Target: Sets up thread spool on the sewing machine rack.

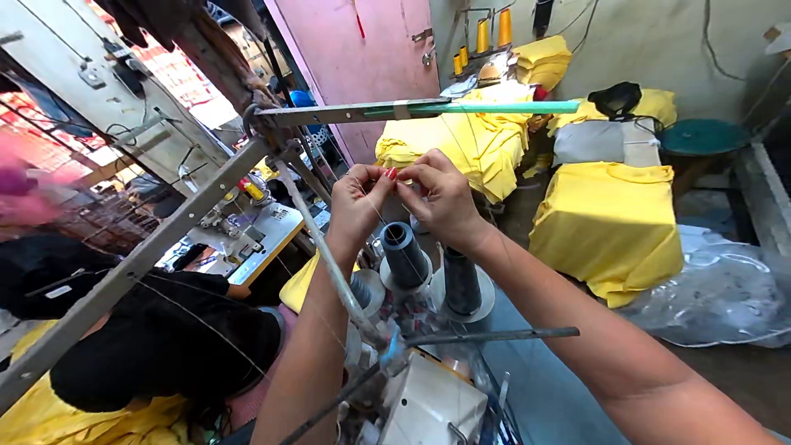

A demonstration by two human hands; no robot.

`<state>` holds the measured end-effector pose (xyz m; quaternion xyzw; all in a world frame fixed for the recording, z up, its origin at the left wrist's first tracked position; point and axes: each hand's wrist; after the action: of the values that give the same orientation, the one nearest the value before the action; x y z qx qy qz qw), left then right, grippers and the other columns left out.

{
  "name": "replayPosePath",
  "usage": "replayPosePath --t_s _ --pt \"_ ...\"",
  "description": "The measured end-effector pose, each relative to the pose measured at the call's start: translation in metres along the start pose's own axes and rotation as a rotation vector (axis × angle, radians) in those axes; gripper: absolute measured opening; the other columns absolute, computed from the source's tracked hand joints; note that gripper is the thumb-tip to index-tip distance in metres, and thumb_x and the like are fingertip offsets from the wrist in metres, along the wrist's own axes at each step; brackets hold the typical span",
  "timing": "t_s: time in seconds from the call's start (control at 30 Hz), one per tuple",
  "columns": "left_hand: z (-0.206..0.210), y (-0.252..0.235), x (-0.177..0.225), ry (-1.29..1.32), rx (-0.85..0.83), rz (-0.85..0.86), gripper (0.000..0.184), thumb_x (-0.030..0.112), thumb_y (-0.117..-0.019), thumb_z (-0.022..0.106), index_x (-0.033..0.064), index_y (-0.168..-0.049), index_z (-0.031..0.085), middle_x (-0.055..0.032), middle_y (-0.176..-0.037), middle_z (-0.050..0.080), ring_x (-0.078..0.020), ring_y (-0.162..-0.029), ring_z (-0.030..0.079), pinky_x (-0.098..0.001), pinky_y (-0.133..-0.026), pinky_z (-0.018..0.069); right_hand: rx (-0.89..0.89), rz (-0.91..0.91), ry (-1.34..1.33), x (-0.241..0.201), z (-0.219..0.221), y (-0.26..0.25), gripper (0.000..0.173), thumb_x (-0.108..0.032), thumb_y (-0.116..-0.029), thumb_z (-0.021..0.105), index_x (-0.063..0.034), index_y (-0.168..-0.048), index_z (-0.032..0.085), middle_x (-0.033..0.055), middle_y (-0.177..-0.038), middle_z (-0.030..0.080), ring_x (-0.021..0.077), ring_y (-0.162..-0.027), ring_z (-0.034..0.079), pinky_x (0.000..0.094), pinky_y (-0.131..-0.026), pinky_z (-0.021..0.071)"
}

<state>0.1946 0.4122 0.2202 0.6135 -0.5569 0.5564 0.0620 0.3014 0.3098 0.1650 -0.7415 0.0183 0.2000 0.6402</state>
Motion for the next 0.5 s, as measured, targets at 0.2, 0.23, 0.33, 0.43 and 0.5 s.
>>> replayPosePath --t_s 0.2,0.23,0.33,0.43,0.5 --pt "-0.002 0.001 -0.001 0.042 0.003 0.007 0.007 0.008 -0.0999 0.06 0.0027 -0.096 0.064 0.0036 -0.083 0.063 0.0001 -0.072 0.061 -0.0186 -0.072 0.0542 -0.214 0.487 -0.541 -0.011 -0.017 -0.011 0.006 -0.005 -0.0943 0.063 -0.0034 -0.089 0.067 -0.0036 -0.079 0.058 -0.0021 -0.065 0.052 0.0135 -0.06 0.045" --pt "-0.002 0.001 -0.001 0.038 0.012 0.002 0.008 0.008 -0.1001 0.06 0.0026 -0.096 0.064 0.0037 -0.083 0.063 0.0001 -0.072 0.061 -0.0186 -0.071 0.054 -0.223 0.651 -0.725 -0.014 -0.021 -0.015 0.011 -0.003 -0.096 0.06 -0.0074 -0.087 0.064 -0.0072 -0.07 0.057 -0.0029 -0.056 0.047 0.0136 -0.053 0.0407" --pt "-0.001 0.002 0.0 0.02 0.033 -0.003 0.009 0.009 -0.1006 0.06 0.0023 -0.097 0.064 0.0035 -0.085 0.062 0.0004 -0.073 0.061 -0.0182 -0.072 0.054 -0.251 0.893 -1.176 -0.015 -0.03 -0.018 0.025 -0.009 -0.1014 0.047 -0.0154 -0.081 0.06 -0.0086 -0.061 0.05 -0.0025 -0.044 0.034 0.0137 -0.04 0.028" --pt "0.001 0.001 0.0 -0.013 0.062 -0.029 0.011 0.011 -0.1003 0.061 0.0006 -0.1 0.065 0.0011 -0.088 0.062 -0.0001 -0.073 0.061 -0.0182 -0.071 0.0544 -0.224 0.829 -1.442 -0.011 -0.036 -0.015 0.031 -0.014 -0.1001 0.044 -0.0192 -0.073 0.059 -0.0109 -0.062 0.049 -0.0035 -0.045 0.035 0.0128 -0.041 0.0286" --pt "0.001 0.0 0.0 -0.04 0.069 -0.053 0.014 0.012 -0.1007 0.06 -0.0008 -0.101 0.066 -0.0021 -0.093 0.061 -0.0018 -0.075 0.061 -0.0192 -0.072 0.0546 -0.094 0.771 -1.535 -0.01 -0.039 -0.014 0.033 -0.017 -0.1012 0.043 -0.021 -0.074 0.061 -0.0113 -0.064 0.052 -0.0037 -0.047 0.039 0.0122 -0.042 0.0316"
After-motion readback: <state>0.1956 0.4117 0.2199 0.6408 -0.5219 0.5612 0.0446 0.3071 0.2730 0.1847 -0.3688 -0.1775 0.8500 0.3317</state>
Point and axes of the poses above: each hand's wrist, its own y-axis away from the middle knuckle, its own z-axis out of the palm, x = y × z
